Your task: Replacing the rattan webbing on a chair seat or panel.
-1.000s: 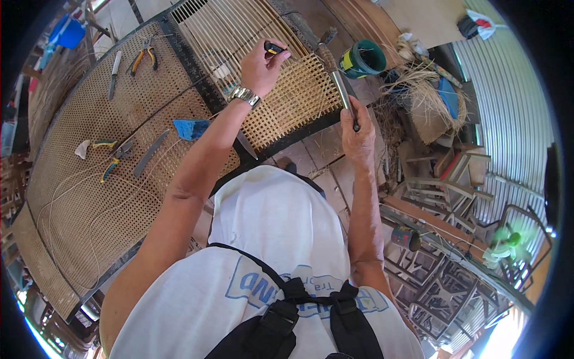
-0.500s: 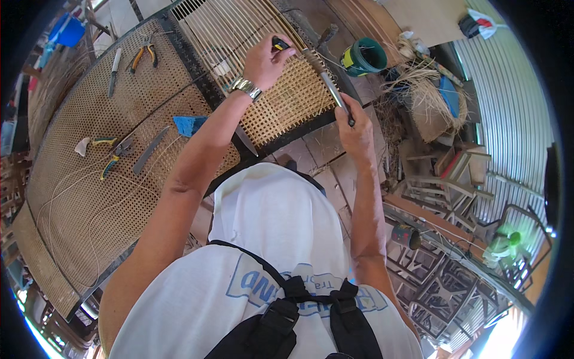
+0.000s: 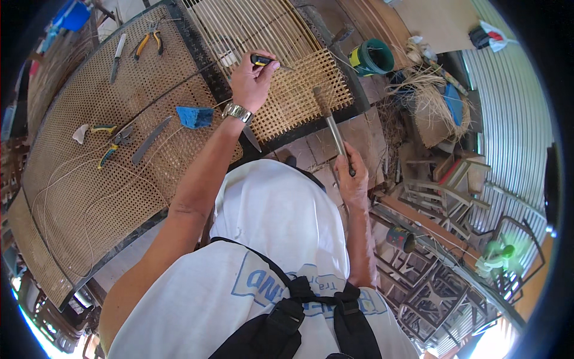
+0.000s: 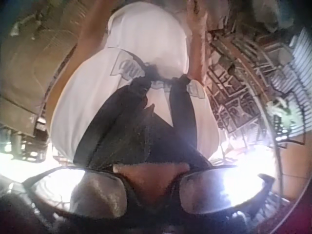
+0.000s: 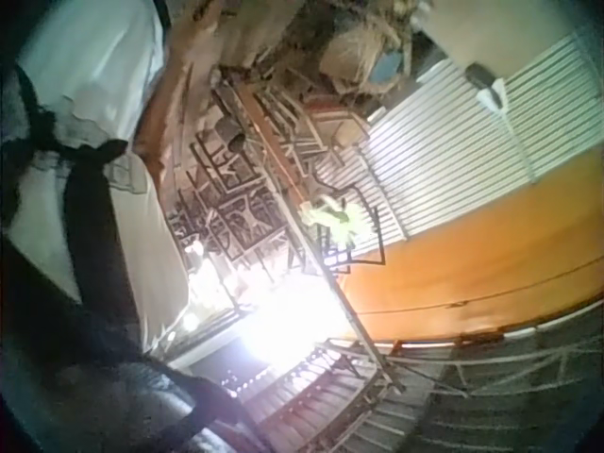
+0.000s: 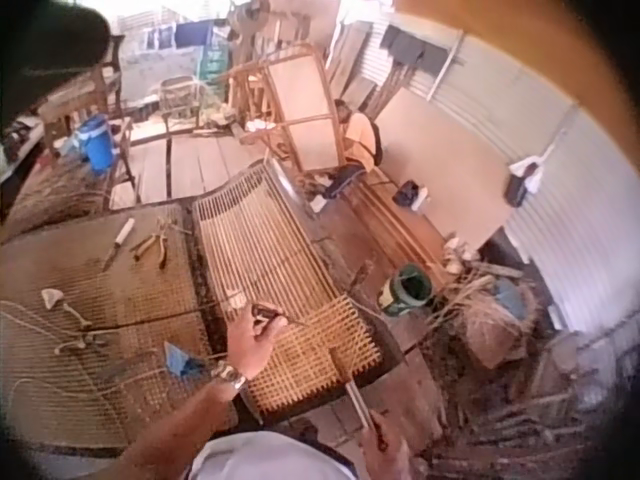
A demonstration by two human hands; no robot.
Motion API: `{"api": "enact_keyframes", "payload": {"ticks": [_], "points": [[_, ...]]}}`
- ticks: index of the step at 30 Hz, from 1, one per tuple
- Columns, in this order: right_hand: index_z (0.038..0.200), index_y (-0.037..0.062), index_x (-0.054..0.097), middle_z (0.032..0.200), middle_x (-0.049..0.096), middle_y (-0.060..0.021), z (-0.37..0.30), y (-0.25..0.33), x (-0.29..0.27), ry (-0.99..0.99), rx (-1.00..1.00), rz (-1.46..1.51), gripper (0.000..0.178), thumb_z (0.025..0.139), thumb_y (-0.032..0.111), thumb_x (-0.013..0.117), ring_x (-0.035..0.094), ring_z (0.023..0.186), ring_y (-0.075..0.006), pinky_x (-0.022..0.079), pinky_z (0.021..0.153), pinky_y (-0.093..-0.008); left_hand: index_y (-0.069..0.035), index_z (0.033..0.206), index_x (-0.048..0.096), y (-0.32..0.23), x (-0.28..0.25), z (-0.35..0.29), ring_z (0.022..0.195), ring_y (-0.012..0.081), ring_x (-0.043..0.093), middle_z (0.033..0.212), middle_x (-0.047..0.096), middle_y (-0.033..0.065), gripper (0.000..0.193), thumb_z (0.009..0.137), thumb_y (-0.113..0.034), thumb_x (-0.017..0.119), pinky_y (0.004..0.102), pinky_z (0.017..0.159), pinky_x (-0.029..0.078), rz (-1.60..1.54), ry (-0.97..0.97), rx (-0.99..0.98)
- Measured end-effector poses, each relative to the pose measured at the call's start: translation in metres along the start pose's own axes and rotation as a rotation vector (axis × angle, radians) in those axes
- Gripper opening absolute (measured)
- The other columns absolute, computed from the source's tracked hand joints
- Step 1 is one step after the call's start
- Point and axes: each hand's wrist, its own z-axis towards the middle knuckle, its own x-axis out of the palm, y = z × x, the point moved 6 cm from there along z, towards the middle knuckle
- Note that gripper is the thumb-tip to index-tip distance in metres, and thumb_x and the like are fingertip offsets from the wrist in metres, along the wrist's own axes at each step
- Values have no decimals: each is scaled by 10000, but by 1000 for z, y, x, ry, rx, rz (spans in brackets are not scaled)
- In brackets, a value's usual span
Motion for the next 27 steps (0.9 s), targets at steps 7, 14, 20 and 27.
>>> {"api": "enact_keyframes", "payload": {"ticks": [7,14,20,27], "points": [[1375,41,605,853,610,11,22,25,14,57,-44,-54,361,1039,173,620,529,733,-63,454,653,-245,-85,1080,653,-17,8,6,695,138,709,857,740,64,236,910,-145,805,289,634,562,184,61,71],[1318,23,612,1097,721,-235,44,49,51,143,-210,-170,352,995,160,632,716,980,-399,551,854,-444,-85,1051,650,-27,7,15,604,153,668,760,705,62,232,903,-166,808,308,550,518,196,19,78],[1282,16,619,1104,710,-251,59,59,59,146,-185,-212,320,989,144,627,706,999,-424,550,868,-454,-100,1057,654,-24,14,9,612,169,670,767,703,68,245,892,-185,814,309,560,517,255,77,116],[1290,11,602,1084,704,-261,60,53,65,144,-248,-239,340,969,119,635,694,1003,-443,547,864,-465,-107,1073,646,-24,16,5,579,143,641,772,704,56,235,906,-159,803,297,531,488,186,33,138]]}}
